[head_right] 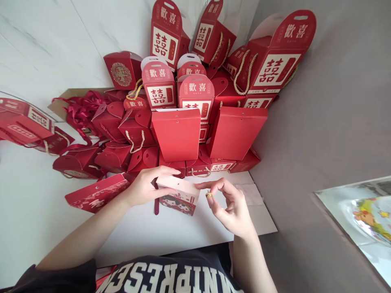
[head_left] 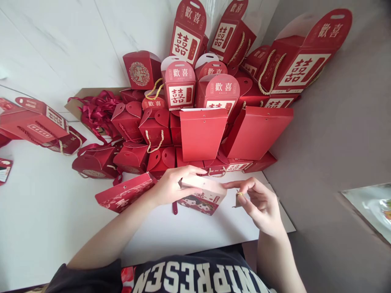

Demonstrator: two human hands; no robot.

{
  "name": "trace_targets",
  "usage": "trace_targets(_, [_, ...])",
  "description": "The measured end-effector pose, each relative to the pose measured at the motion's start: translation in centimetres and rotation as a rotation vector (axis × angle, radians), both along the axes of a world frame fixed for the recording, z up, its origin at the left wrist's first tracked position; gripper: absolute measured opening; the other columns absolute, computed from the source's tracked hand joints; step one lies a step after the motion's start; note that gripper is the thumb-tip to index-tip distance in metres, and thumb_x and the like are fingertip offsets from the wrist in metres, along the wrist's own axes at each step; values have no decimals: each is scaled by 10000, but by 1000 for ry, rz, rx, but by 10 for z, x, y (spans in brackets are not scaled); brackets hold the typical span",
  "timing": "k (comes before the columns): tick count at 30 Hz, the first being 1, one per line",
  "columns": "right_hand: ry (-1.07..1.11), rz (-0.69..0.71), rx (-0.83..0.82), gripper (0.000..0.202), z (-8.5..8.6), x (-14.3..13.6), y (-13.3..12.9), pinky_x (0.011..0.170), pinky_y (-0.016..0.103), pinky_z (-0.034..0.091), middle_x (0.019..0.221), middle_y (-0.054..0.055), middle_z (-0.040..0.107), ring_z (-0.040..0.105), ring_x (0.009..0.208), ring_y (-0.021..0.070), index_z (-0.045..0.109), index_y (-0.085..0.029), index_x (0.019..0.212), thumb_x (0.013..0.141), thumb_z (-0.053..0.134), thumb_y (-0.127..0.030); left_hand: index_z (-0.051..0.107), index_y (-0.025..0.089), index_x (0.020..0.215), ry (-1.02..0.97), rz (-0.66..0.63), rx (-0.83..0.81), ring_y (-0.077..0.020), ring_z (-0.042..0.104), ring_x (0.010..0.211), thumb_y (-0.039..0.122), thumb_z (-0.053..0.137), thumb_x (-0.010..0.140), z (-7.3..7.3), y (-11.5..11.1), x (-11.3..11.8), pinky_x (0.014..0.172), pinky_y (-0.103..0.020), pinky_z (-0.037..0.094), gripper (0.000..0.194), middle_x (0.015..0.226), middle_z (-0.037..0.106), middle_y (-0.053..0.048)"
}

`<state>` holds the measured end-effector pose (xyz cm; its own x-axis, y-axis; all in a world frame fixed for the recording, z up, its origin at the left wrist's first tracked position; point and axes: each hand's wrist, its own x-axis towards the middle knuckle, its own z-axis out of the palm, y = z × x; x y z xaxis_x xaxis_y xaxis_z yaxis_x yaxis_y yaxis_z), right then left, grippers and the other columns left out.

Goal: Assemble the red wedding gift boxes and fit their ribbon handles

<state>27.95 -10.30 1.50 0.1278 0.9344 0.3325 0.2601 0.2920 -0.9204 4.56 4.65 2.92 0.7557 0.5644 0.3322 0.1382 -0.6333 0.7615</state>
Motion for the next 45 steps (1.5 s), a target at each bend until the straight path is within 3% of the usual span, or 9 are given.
trace_targets(3, [-86,-98,94,94,-1,-4,1,768,402,592,1105,110,747,728,836,207,510,-227,883,911,596,-199,753,199,1088,-190,19,-1,-181,728,871,278,783,809,-11,-2,8,802,-259,579,292,989,762,-88])
trace_targets(6, [-322,-186,282,138,-3,-9,6,1000,543,500,1092,87,753,708,1020,260,527,-239,888,849,625,-150,789,198,1002,-253,12,-38,-162,718,790,249,755,835,-19,-2,14,727,-249,588,178,912,749,-81])
trace_targets(8, [-486,-204,344,179,-4,-13,10,1067,591,438,1114,77,753,679,1111,284,529,-247,897,818,638,-129,785,193,1026,-221,21,-55,-163,716,804,261,735,854,-21,-1,16,739,-256,593,192,915,734,-82])
trace_targets(13, [-609,-210,330,162,-6,-21,13,1089,604,417,1245,85,701,597,1240,309,528,-250,918,833,626,-152,772,166,992,-72,18,-47,-178,714,904,311,625,939,-20,-3,15,818,-266,583,213,1029,718,-101])
trace_targets(17, [-696,-221,288,137,-6,-27,16,1098,602,409,1469,109,526,477,1355,344,563,-238,917,840,653,-170,710,173,1160,-19,-48,-203,-185,733,939,306,520,996,-17,-8,16,850,-253,574,284,1053,761,-72])
trace_targets(21, [-803,-231,326,123,-10,-31,26,1105,624,400,1542,105,434,407,1412,361,571,-240,926,859,657,-182,720,172,1165,-7,-43,-218,-195,733,950,316,510,997,-14,-10,17,887,-262,564,305,1078,767,-68])
trace_targets(27, [-835,-326,390,172,-21,-32,37,1114,648,397,1568,73,401,423,1405,365,611,-267,982,860,692,-176,732,176,1154,-17,-37,-242,-200,741,949,302,520,989,-13,-11,17,871,-255,569,298,1070,773,-60])
trace_targets(32, [-815,-321,403,174,-27,-32,38,1124,639,393,1596,39,364,428,1400,363,651,-272,980,862,710,-159,737,175,1145,-39,-52,-244,-190,744,931,275,528,983,-14,-10,17,849,-242,571,283,1050,776,-58])
trace_targets(45, [-676,-259,346,112,-18,-31,39,1115,622,401,1539,83,433,414,1410,360,656,-241,962,896,670,-152,719,175,1166,3,-72,-220,-164,738,927,268,530,990,-19,-7,15,844,-213,554,275,1059,770,-47])
